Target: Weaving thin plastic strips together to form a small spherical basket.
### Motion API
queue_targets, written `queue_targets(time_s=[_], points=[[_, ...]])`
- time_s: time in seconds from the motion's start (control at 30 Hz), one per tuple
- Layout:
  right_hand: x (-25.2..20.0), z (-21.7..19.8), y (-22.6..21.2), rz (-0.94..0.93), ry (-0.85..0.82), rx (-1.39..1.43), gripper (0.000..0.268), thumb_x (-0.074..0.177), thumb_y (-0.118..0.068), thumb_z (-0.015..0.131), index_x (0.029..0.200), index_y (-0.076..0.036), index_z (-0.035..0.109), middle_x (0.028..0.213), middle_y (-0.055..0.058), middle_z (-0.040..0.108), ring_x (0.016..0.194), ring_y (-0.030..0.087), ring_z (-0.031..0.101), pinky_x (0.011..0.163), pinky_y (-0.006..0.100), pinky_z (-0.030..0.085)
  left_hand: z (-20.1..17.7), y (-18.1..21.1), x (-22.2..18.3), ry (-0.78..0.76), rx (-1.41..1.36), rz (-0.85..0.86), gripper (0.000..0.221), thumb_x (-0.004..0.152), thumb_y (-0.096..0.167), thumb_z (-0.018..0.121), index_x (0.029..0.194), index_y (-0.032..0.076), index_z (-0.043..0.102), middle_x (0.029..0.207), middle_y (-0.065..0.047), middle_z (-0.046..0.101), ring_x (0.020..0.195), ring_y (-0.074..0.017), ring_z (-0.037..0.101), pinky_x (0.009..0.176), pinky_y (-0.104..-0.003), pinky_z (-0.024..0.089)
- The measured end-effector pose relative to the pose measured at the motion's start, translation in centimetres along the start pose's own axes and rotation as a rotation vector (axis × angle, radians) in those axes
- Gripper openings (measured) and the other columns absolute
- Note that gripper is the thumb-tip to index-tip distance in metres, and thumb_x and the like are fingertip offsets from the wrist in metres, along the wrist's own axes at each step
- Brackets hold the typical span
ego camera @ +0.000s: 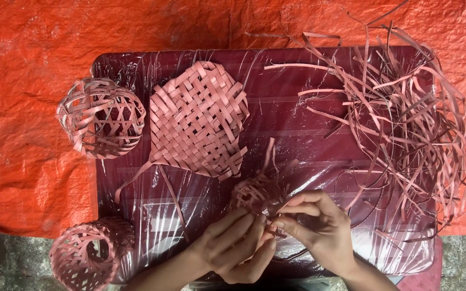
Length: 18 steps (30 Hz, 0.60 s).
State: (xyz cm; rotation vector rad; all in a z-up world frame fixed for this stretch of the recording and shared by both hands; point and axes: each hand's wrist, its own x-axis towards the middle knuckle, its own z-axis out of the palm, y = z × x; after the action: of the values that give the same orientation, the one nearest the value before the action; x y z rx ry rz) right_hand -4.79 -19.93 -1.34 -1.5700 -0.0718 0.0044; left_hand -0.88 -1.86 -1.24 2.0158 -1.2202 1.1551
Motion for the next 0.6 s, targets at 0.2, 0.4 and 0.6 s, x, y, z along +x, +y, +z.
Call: queue_targets(time_s=[0.2, 0.4, 0.6], points=[[1.5, 0.2, -0.9, -0.229, -0.114, -0.218, 0.022, 0.074, -0.005, 0.069, 0.094, -0.011, 0.061, 0.090, 0.000, 0.069, 0.073, 0.009, 0.059, 0.067, 0.017, 0.053, 0.3, -0.1, -0.2, -0.038, 0.046, 0.052, 0.027, 0.081, 0.018, 0.076, 0.097, 0.009, 0.056, 0.081, -0.008, 0.066, 0.071, -0.0176, 0.070, 0.068, -0.027, 0.063], [1.1, 0.9, 1.0, -0.476, -0.126, -0.496, 0.023, 0.089, 0.007, 0.042, 0.102, -0.011, 0.045, 0.098, 0.009, 0.061, 0.079, 0.015, 0.056, 0.067, 0.027, 0.046, 0.3, 0.2, -1.2, -0.133, 0.063, -0.006, 0.028, 0.087, 0.018, 0.068, 0.107, 0.003, 0.054, 0.088, -0.010, 0.068, 0.074, -0.0175, 0.071, 0.068, -0.027, 0.063], [0.6, 0.5, 2.5, -0.667, -0.084, -0.565, 0.017, 0.085, 0.005, 0.048, 0.093, -0.010, 0.049, 0.093, 0.013, 0.056, 0.068, 0.016, 0.049, 0.055, 0.025, 0.042, -0.3, 0.4, 1.6, -0.196, 0.137, -0.151, 0.016, 0.084, 0.015, 0.068, 0.095, 0.003, 0.063, 0.081, -0.007, 0.063, 0.066, -0.0135, 0.066, 0.068, -0.022, 0.060]])
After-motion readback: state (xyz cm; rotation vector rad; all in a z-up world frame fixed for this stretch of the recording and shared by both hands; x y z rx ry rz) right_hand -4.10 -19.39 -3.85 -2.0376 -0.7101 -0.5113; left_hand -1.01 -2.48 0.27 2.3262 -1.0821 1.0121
